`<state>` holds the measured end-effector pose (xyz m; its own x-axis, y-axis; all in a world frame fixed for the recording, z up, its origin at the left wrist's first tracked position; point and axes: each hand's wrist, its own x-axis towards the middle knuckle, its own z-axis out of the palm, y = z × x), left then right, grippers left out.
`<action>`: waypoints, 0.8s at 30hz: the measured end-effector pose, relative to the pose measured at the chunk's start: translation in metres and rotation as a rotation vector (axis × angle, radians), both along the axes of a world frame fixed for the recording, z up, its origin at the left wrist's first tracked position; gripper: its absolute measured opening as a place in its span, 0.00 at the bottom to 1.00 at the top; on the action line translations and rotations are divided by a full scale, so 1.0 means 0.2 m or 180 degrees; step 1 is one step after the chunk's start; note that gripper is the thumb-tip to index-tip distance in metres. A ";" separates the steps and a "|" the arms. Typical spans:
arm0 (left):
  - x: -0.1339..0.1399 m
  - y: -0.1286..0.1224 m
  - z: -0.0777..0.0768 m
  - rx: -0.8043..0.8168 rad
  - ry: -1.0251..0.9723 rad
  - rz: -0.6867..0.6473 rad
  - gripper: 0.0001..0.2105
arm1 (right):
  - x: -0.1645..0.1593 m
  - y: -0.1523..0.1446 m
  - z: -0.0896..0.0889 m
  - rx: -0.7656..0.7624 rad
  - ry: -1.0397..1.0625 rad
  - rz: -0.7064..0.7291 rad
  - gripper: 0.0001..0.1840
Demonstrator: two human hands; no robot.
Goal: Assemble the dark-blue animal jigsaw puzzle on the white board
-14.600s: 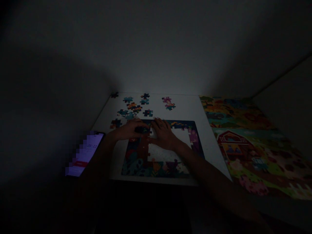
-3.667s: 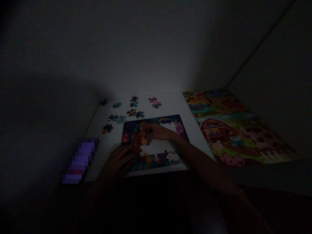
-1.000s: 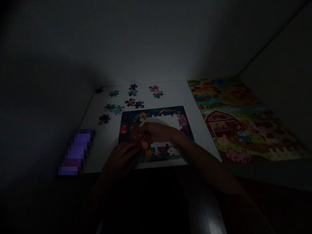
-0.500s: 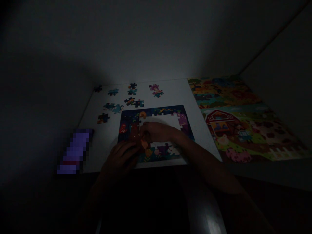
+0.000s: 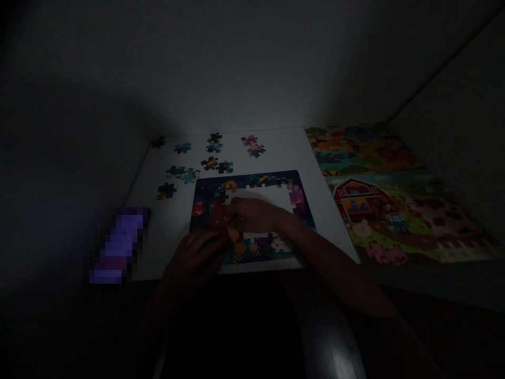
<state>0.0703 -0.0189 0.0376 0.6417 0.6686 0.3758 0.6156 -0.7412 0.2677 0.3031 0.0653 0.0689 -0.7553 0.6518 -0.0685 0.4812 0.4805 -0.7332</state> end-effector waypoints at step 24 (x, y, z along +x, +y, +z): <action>0.00 0.00 0.01 -0.0032 0.0068 0.0018 0.14 | -0.02 0.01 -0.05 0.0119 -0.0050 -0.0100 0.08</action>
